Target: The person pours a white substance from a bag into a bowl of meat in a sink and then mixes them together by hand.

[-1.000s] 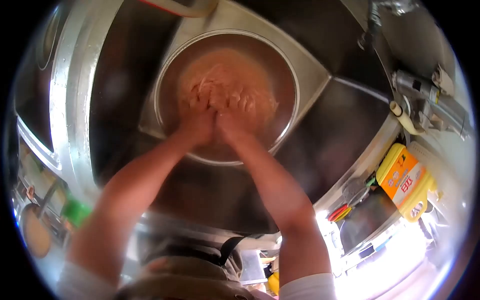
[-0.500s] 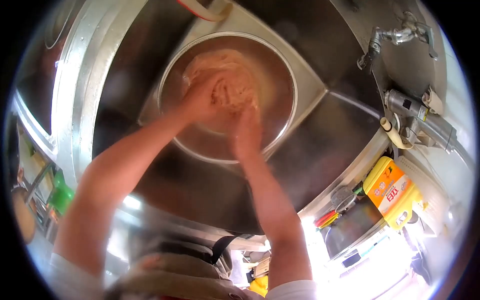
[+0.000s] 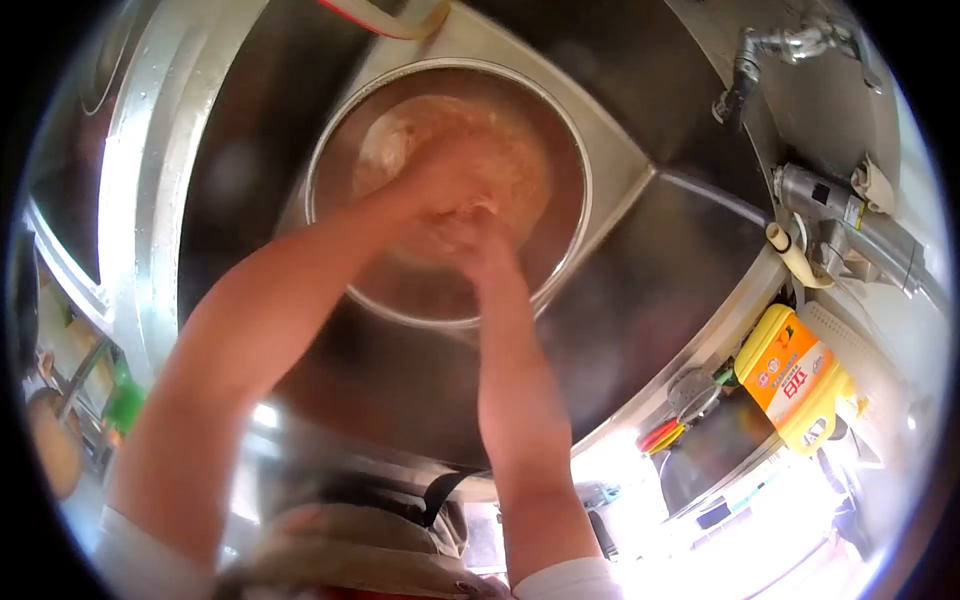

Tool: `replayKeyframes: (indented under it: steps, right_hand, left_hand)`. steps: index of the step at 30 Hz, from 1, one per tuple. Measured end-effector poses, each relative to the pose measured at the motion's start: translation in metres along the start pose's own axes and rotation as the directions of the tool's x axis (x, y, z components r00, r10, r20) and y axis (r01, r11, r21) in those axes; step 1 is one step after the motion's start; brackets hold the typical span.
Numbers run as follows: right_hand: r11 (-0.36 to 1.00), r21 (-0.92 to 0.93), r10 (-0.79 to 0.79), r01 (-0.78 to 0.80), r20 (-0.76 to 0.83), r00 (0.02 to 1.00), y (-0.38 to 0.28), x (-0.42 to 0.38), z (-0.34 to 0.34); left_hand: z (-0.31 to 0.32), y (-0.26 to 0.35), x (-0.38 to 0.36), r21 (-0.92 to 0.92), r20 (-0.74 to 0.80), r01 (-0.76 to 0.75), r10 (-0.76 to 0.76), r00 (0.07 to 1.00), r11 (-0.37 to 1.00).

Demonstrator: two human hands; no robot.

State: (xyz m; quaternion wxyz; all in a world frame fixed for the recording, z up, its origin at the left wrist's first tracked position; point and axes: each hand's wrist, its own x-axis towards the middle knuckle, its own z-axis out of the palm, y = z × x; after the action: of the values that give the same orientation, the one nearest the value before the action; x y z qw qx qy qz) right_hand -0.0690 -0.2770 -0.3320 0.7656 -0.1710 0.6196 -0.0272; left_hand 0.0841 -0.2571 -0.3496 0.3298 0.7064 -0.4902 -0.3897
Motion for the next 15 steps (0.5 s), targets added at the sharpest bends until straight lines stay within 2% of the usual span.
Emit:
replayKeyframes:
  steps: [1,2,3,4,5,6,8,10,11,15]
  right_hand:
    - [0.997,0.079,-0.005,0.005,0.006,1.000,-0.009,-0.019,-0.010]
    - [0.996,0.023,-0.082,0.083,-0.028,0.996,-0.015,-0.030,-0.019]
    - [0.918,-0.305,-0.278,0.254,-0.037,0.960,-0.006,-0.017,-0.033]
    - [0.714,-0.610,-0.464,0.343,-0.045,0.885,0.003,-0.004,-0.048]
    - [0.465,-0.781,-0.623,0.417,0.046,0.781,0.006,0.005,-0.043]
    - [0.179,-0.899,-0.754,0.399,0.135,0.643,0.009,0.014,-0.038]
    - [-0.136,-0.963,-0.844,0.233,0.236,0.482,0.029,0.049,-0.015]
    - [-0.226,-0.964,-0.838,0.141,0.266,0.477,0.037,0.079,-0.013]
    - [-0.183,-0.969,-0.809,0.166,0.244,0.534,0.025,0.085,-0.004]
    - [0.010,-0.975,-0.658,0.221,0.160,0.736,-0.030,0.080,0.031]
  left_hand:
    - [-0.009,0.005,-0.021,-0.136,-0.083,-0.167,0.156,0.984,0.977]
    - [-0.016,0.009,-0.039,-0.158,-0.083,-0.109,0.097,0.992,0.981]
    - [-0.022,0.013,-0.057,-0.181,-0.083,-0.051,0.037,0.996,0.982]
    - [-0.021,0.019,-0.073,-0.091,0.012,0.244,-0.244,0.970,0.965]
    - [-0.018,0.022,-0.081,0.028,0.067,0.511,-0.512,0.857,0.859]
    - [-0.011,0.023,-0.077,-0.003,-0.009,0.561,-0.561,0.828,0.828]
    - [0.015,0.026,-0.059,-0.075,-0.150,0.647,-0.650,0.745,0.759]
    - [0.028,0.022,-0.034,-0.126,-0.127,0.741,-0.751,0.648,0.660]
    - [0.027,0.016,-0.021,-0.154,-0.117,0.782,-0.797,0.592,0.604]
    - [0.004,-0.007,0.009,-0.396,-0.002,0.674,-0.735,0.678,0.623]
